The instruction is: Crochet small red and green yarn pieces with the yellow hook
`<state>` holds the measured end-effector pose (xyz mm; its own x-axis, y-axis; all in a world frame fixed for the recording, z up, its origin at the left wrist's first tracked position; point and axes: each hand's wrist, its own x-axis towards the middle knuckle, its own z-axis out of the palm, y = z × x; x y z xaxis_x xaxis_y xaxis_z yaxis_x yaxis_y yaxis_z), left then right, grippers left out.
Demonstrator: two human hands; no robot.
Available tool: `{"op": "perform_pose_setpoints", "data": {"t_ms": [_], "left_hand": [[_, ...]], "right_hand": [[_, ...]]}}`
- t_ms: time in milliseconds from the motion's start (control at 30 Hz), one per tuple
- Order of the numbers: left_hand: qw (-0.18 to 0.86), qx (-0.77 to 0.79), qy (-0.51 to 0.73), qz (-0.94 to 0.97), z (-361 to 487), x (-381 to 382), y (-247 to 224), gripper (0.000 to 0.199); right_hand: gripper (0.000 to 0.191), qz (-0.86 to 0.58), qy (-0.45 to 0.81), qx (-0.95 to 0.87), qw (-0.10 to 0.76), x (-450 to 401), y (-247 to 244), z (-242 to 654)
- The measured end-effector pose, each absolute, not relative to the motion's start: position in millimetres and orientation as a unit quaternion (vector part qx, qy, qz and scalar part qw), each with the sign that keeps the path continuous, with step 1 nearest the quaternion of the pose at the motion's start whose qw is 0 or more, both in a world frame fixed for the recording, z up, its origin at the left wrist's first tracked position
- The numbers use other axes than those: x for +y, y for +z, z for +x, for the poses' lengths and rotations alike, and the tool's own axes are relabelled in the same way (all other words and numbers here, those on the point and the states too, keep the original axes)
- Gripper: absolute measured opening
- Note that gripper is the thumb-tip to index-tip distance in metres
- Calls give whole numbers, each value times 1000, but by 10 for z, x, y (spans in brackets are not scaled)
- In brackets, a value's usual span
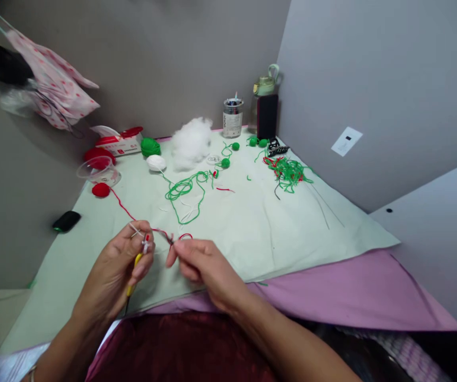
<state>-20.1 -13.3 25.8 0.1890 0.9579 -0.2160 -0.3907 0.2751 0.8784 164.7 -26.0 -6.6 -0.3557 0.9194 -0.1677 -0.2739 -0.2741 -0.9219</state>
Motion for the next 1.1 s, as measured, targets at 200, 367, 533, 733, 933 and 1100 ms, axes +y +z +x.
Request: {"op": "perform_pose_setpoints", "data": {"t_ms": [200, 367, 533, 733, 933, 1100], "left_hand": [[730, 385, 541, 160, -91, 44, 347, 20], [765, 357, 524, 114, 132, 123, 382, 21], [761, 353, 531, 119, 162, 92, 316, 12], [735, 357, 558, 148, 113, 19, 222, 23], [684, 395, 558, 254, 72, -165, 176, 33], [690, 396, 530, 295, -106, -193, 192, 31]], "right_hand": [[39, -580, 67, -669, 460, 62, -118, 1932], [32, -285, -155, -834, 447, -140, -61, 1585], [24, -285, -152, -859, 398, -196, 3, 1409], [25, -245, -170, -880, 370, -110, 74, 1524], [24, -315, -8, -788, 529, -256, 67, 1562], [29, -393, 238, -639, 617, -306, 11, 1433]]}}
